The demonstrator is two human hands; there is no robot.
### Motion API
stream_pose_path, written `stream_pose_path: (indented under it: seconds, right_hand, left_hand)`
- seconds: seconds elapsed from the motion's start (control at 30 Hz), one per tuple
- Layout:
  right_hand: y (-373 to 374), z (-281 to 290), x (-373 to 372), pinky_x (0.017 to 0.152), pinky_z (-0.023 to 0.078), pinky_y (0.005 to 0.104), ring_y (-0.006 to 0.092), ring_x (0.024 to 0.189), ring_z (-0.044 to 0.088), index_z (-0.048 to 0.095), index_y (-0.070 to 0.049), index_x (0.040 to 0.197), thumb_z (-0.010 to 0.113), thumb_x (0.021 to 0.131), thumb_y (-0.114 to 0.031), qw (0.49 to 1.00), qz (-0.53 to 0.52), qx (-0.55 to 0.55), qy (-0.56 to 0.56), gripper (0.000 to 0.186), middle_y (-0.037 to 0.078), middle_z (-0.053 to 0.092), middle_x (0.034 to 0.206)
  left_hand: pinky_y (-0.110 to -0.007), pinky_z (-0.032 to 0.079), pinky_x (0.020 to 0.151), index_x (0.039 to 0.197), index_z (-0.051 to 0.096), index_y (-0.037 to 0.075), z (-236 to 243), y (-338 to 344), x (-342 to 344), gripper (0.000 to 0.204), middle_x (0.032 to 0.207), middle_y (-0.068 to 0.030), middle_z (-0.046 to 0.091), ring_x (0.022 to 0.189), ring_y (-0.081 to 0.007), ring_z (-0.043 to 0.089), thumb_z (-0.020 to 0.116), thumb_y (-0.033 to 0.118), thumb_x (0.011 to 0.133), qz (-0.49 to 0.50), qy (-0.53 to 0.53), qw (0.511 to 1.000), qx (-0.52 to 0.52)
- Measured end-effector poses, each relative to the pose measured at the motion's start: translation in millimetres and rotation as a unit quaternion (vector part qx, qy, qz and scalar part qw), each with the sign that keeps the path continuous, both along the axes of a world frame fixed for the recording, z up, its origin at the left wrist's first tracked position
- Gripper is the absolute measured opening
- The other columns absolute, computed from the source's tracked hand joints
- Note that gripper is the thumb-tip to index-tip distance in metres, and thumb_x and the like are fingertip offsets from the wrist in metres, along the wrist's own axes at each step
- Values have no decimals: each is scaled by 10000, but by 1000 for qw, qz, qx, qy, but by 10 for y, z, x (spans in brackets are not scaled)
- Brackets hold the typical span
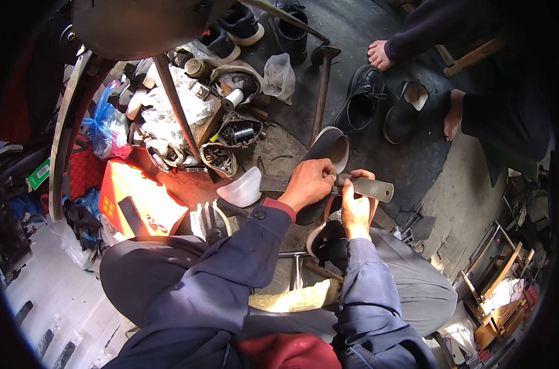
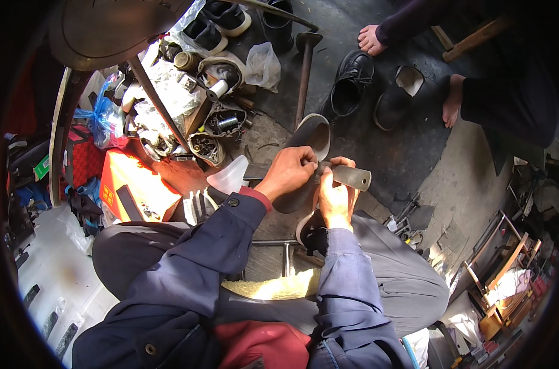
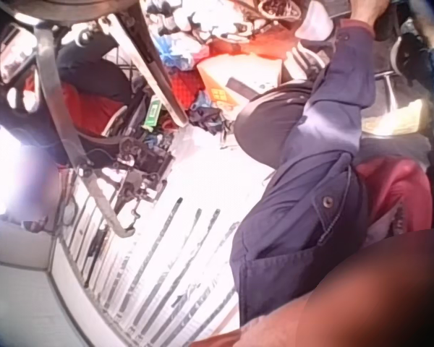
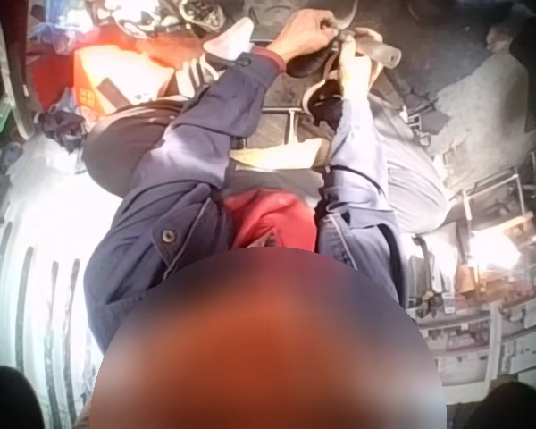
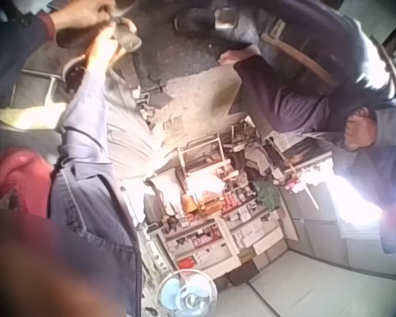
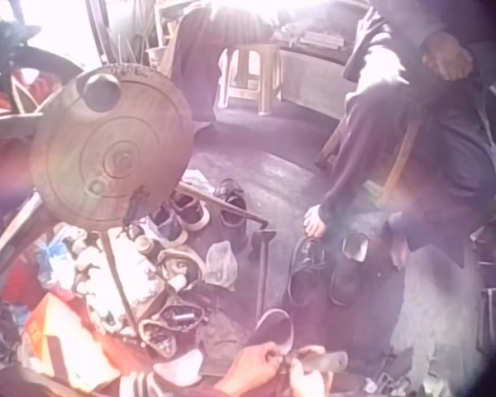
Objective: The person repairs a black shoe by hand, using a metal file to smooth the sole edge and a sewing machine to stitch the upper. They then use scissors to trim excess material and continue filing the sole edge.
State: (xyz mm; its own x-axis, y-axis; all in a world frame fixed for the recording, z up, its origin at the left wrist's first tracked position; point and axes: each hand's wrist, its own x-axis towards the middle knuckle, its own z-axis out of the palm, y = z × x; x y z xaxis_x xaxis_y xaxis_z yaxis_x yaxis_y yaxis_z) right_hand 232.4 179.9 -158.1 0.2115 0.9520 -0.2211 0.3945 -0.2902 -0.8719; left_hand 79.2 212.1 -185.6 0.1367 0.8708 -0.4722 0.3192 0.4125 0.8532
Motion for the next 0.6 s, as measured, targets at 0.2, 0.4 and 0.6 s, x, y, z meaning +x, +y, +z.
stream_pose_path:
  seconds: [0.2,0.4,0.6]
  right_hand:
    - [-15,-45,-25,820,557,299,148,885,673,631,-14,1187,669,985,-49,1000,13,26,10,209,69,678,977]
    - [27,-5,22,810,553,304,156,872,673,634,-16,1184,677,984,-66,1000,10,9,28,210,60,682,955]
    - [132,107,-25,806,556,349,202,871,694,645,-3,1150,674,951,-66,1000,-4,-15,-7,211,123,701,960]
  left_hand:
    - [-394,526,707,946,724,-1,-10,-15,1,149,789,-147,715,736,-274,692,717,137,889,1,5,1000,9]
    - [-397,523,702,946,721,-2,-16,-15,-6,152,787,-150,712,729,-275,686,717,139,889,2,-2,1000,6]
    - [-395,524,714,950,719,-2,-14,-21,-15,155,799,-153,715,741,-277,684,715,143,897,0,-13,1000,9]
